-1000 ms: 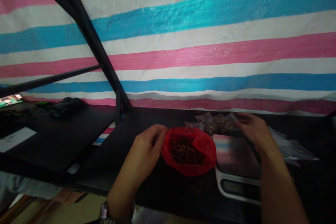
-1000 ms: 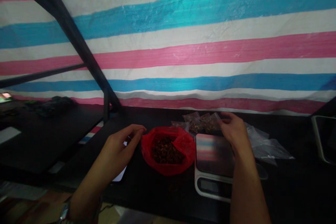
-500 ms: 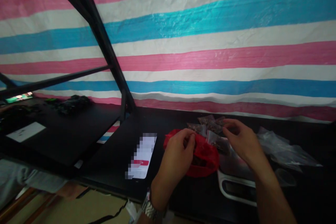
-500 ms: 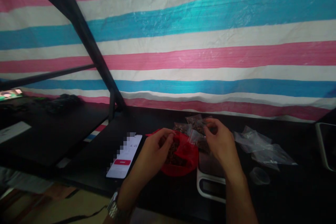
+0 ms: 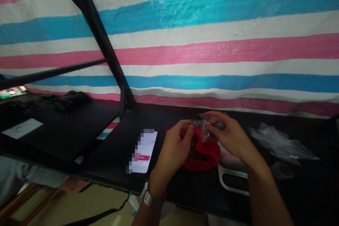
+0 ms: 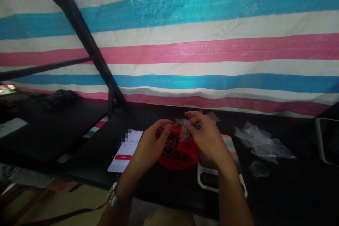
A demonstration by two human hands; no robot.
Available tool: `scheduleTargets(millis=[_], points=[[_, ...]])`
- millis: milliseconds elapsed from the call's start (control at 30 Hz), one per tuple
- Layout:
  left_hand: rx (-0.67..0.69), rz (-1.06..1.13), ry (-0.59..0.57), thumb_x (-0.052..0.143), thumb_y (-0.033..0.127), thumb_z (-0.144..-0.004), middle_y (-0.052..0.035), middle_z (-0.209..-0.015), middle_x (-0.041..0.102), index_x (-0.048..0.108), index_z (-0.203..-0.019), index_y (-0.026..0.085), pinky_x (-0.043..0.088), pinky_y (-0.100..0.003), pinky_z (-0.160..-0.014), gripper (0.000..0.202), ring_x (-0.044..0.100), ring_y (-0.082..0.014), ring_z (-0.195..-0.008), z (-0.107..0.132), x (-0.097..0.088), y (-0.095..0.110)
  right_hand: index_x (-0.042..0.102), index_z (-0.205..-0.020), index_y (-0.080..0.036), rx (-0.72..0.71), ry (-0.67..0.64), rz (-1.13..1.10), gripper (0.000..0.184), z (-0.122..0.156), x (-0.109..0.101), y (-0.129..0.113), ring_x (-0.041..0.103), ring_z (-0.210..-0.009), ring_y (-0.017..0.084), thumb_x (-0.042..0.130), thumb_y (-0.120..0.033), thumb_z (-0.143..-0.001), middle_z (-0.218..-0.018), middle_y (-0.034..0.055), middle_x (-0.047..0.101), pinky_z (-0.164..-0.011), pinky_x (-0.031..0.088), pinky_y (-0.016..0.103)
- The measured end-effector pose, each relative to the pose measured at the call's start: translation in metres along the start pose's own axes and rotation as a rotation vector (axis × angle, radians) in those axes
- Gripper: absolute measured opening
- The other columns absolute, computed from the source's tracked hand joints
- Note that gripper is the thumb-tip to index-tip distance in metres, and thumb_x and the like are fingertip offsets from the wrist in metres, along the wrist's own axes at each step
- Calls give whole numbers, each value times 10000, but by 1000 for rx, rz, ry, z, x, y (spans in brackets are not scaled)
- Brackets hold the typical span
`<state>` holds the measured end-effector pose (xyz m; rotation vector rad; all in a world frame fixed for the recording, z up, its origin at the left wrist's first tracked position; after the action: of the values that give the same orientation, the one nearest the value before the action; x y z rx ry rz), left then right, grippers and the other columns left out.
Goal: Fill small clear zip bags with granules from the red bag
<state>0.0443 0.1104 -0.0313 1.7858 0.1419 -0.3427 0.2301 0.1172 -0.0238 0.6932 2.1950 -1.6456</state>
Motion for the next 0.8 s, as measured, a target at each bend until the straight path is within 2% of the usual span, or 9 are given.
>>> scheduleTargets(millis=[100,167,267,333,433,600,700,800], points=[[8,160,-68,589,413,-1022,-21,-880,765,748,-1047,191,513,-262,-668,275,702,-178,-774,1,6,5,794,-1180,-290,-96,-12,-41,320,7,4,-32,720,-1005,257,711,-246,-874,-984,27,791,-962,510,424],[5,217,-78,618,419,-1001,-13,-814,743,755,-990,178,495,-249,-628,278,675,-165,-722,1,3,7,806,-1150,-319,-126,14,-34,302,11,7,-43,715,-1014,264,722,-232,-873,-992,20,792,-994,498,452],[-30,243,-70,651,387,-974,-3,-781,725,760,-967,169,482,-241,-608,243,637,-146,-672,1,-6,7,811,-1131,-328,-126,43,-29,294,11,10,-47,702,-1027,283,727,-225,-869,-982,21,797,-1022,479,498],[-45,233,-107,663,367,-968,5,-756,708,761,-950,171,473,-239,-599,221,617,-139,-653,3,-9,7,814,-1119,-329,-123,51,-16,293,10,11,-45,693,-1040,293,728,-219,-861,-971,22,800,-1038,462,523],[-21,200,-126,682,345,-962,11,-767,704,758,-955,181,470,-236,-618,181,619,-137,-682,5,-11,8,816,-1111,-329,-135,58,-14,288,10,12,-43,689,-1040,293,731,-225,-857,-966,21,798,-1036,463,523],[-15,223,-123,671,381,-976,16,-728,685,738,-890,177,450,-228,-595,231,603,-126,-654,3,-9,3,794,-1137,-299,-193,105,-70,271,13,12,-48,694,-972,254,726,-279,-875,-1023,37,776,-917,530,423],[-43,308,-47,695,384,-943,24,-683,667,739,-888,168,424,-217,-550,226,580,-114,-600,-2,-12,-3,766,-1105,-254,-176,152,-112,243,16,11,-53,689,-879,227,725,-346,-883,-1009,56,759,-832,552,380],[-71,379,4,711,375,-907,21,-661,668,750,-886,159,430,-213,-538,221,591,-116,-582,-4,-14,-6,722,-1112,-243,-88,43,-184,276,17,23,-52,699,-790,212,729,-378,-871,-878,30,746,-757,557,353]])
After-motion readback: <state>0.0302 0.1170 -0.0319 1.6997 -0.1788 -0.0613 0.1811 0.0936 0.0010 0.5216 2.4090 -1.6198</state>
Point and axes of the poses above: each hand's wrist, its own z-axis away from the middle knuckle, its own x-axis out of the palm, y = z × x, the point moved 7 cm from there along -z, towards the middle knuckle
